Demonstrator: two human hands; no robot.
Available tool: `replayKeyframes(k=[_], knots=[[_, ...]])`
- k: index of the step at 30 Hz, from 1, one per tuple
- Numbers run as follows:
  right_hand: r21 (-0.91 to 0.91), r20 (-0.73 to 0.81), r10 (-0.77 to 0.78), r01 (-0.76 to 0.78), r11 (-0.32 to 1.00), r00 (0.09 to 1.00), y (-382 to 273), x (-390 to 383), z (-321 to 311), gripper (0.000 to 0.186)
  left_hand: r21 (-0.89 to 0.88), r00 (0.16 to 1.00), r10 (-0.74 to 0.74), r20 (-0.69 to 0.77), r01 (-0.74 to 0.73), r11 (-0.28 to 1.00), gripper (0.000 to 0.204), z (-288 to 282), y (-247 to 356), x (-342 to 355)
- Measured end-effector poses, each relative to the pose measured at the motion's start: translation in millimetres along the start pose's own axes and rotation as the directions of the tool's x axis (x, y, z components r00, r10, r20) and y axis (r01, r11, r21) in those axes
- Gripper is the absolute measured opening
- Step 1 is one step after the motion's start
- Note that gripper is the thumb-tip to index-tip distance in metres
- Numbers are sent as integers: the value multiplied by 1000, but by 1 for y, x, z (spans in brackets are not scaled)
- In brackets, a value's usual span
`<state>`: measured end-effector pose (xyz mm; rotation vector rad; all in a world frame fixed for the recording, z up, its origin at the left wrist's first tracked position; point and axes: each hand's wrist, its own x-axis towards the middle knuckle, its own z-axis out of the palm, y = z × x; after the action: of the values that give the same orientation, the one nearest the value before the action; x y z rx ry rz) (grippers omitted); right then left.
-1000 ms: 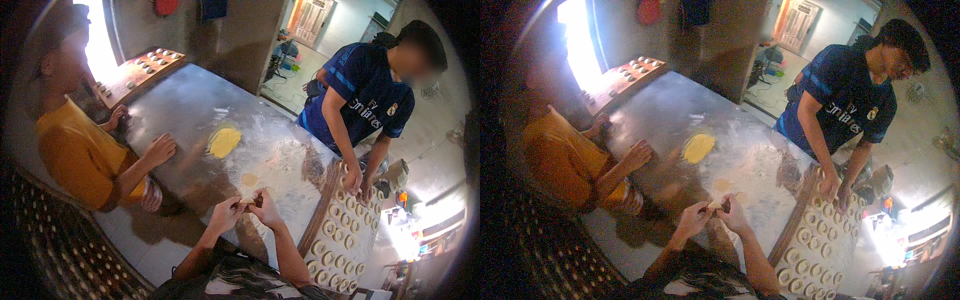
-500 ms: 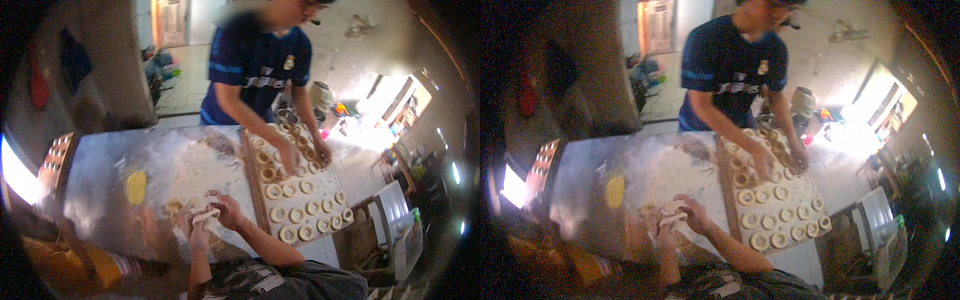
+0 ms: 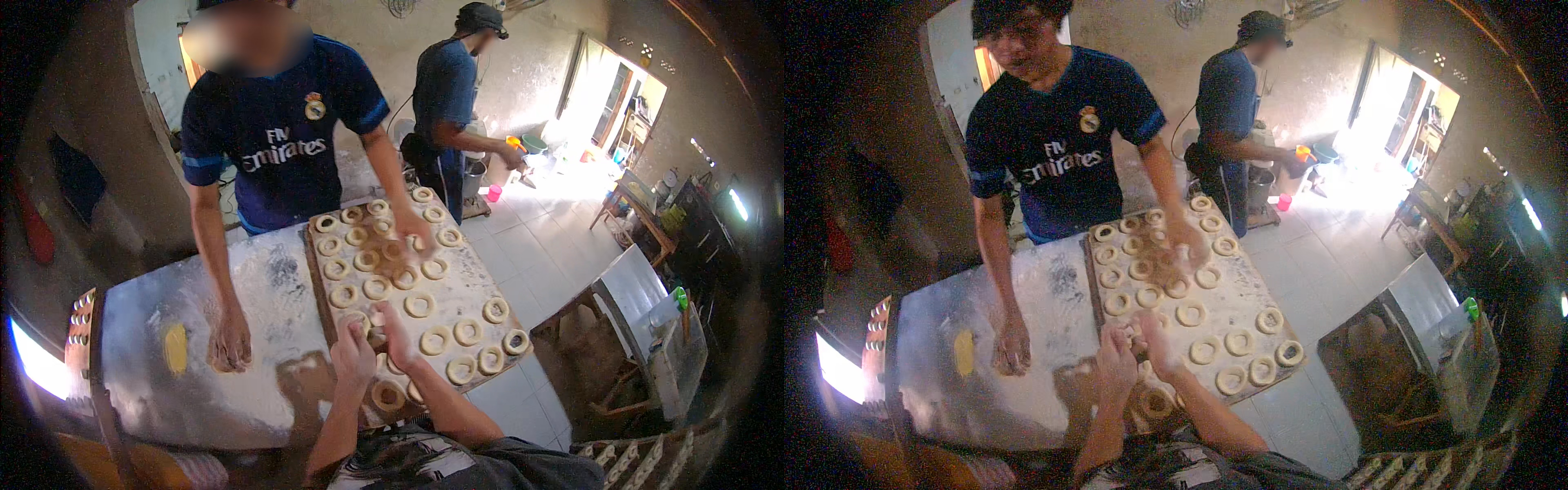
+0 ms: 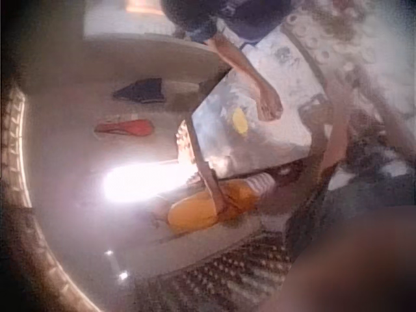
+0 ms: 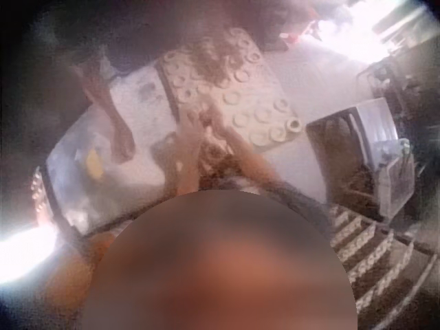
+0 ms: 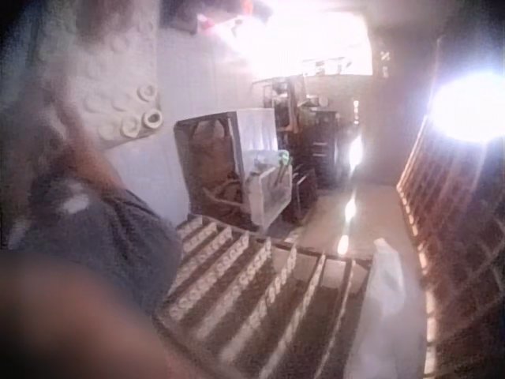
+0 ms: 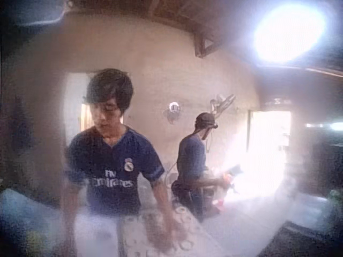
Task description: The person shapes small dough pieces into ring shapes by hand and places them on a wooden board. They then carry the board to a multi-tiered wooden rack and place it among other boards of shaped dough.
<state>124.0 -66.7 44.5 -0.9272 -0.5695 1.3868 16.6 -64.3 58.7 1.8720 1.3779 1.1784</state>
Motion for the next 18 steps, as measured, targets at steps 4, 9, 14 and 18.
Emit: replayKeyframes(k=[4,9,14,18], knots=[[-68,67,-55,59,996,996,-27,-11,-59,40,-120,989,148,-15,-149,982,19,52,18,1],[-194,9,-307,303,933,952,-43,-13,-104,49,14,956,66,286,-73,997,21,97,58,7],[-97,-73,-311,303,948,948,-71,-7,-157,49,-159,946,113,303,-67,985,29,145,55,12],[-349,-200,-213,133,928,957,-90,16,-178,64,-165,927,82,365,-23,986,44,176,70,38]])
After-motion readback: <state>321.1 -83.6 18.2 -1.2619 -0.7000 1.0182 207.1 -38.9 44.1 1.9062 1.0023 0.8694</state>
